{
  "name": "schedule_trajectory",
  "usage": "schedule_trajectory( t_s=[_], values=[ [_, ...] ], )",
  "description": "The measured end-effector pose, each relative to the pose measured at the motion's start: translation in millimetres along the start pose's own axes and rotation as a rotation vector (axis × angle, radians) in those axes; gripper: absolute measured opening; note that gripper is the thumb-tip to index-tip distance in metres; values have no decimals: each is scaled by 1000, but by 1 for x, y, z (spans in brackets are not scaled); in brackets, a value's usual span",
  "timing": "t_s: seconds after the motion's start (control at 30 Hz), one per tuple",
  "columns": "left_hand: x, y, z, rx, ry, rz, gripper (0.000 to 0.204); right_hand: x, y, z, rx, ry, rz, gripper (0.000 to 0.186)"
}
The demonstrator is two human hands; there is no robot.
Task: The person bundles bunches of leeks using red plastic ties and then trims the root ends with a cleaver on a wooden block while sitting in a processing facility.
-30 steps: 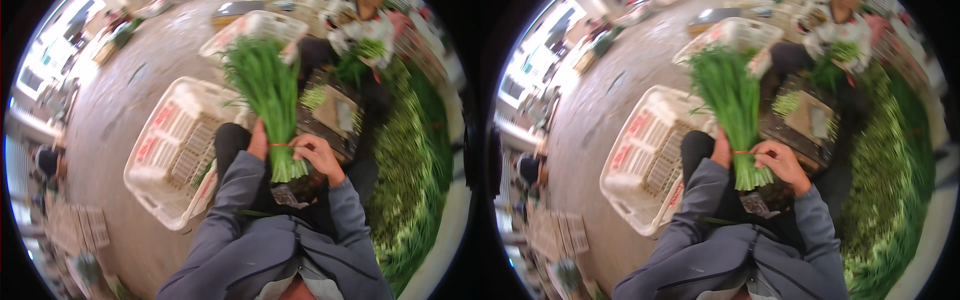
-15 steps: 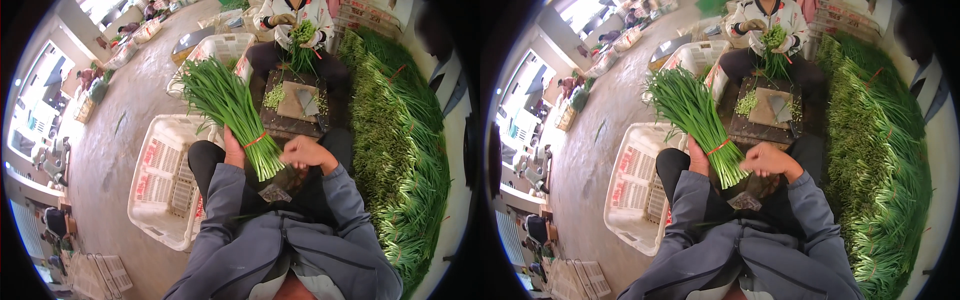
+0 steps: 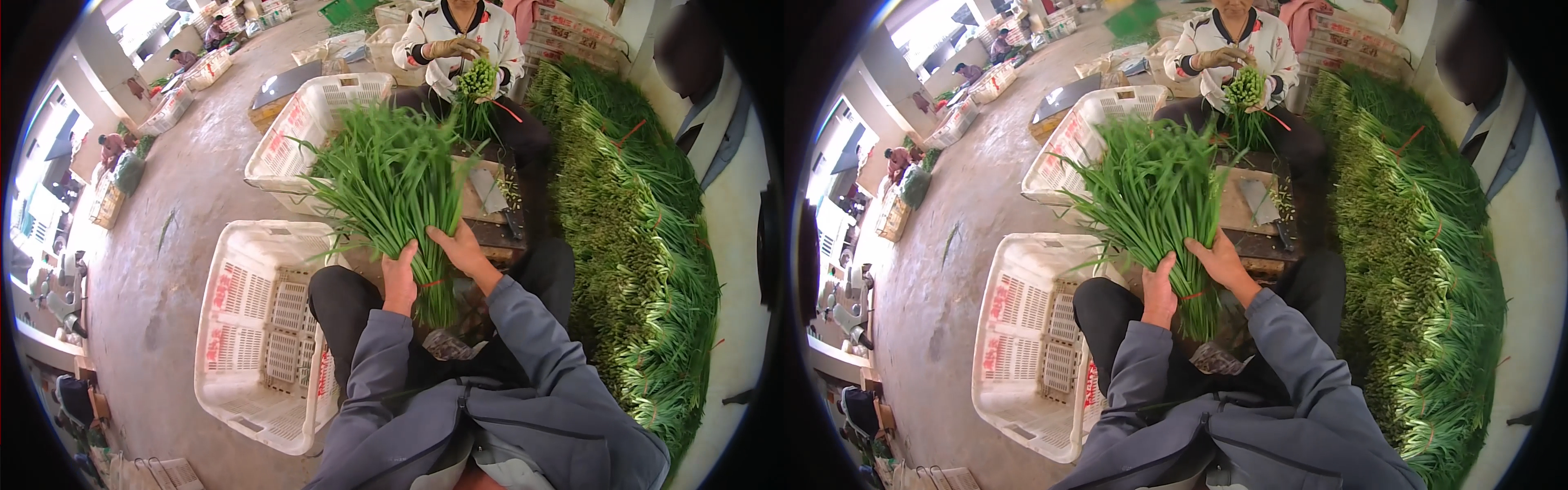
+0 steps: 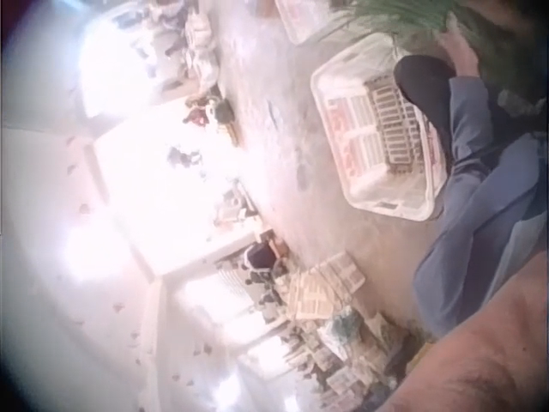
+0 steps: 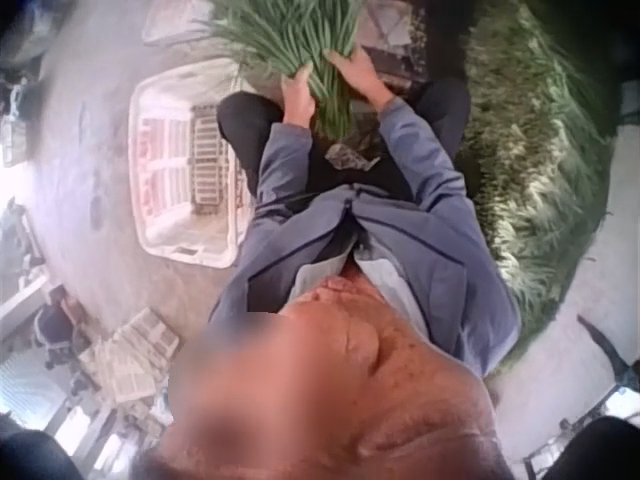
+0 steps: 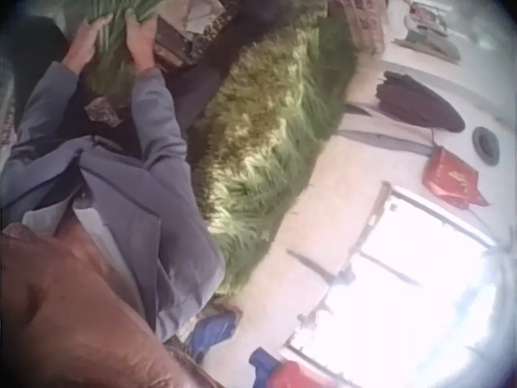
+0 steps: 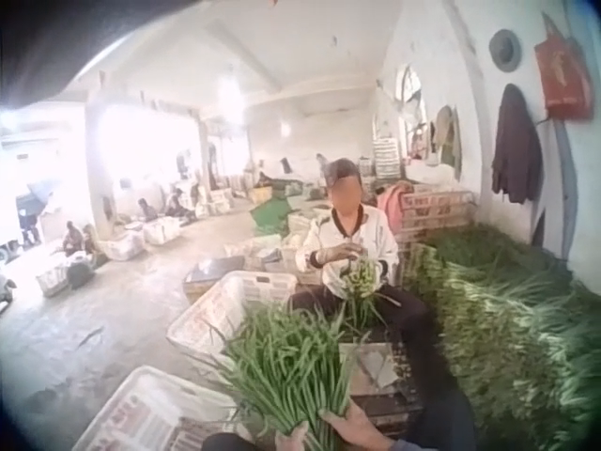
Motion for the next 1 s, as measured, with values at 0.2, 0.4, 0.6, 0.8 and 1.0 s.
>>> schedule_trajectory(
  t_s=[0.2,0.4,0.6,0.8,1.0],
  values=[
    [1,-11,-7,62,37,23,41,14,-1,6,-93,-103,37,64],
    [-4,-5,-15,85,-28,-45,37,-5,-3,-36,-66,353,105,79],
    [-14,-4,-12,42,78,39,34,22,-6,-4,-38,-44,235,60],
    [0,-3,-13,11,2,52,32,14,-2,-23,-108,1,117,64],
    [6,-1,-24,-130,-215,75,26,41,-11,-98,-99,988,-99,61]
  ],
)
Point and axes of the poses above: each hand's wrist, its own y-axis away from the middle knuckle, its own x-axis out of the back of the hand, z = x × y, the point moved 1 cm from there along -y, towards the middle knuckle, and after that the axes turned 14 degrees about x, right-handed, at the moved point
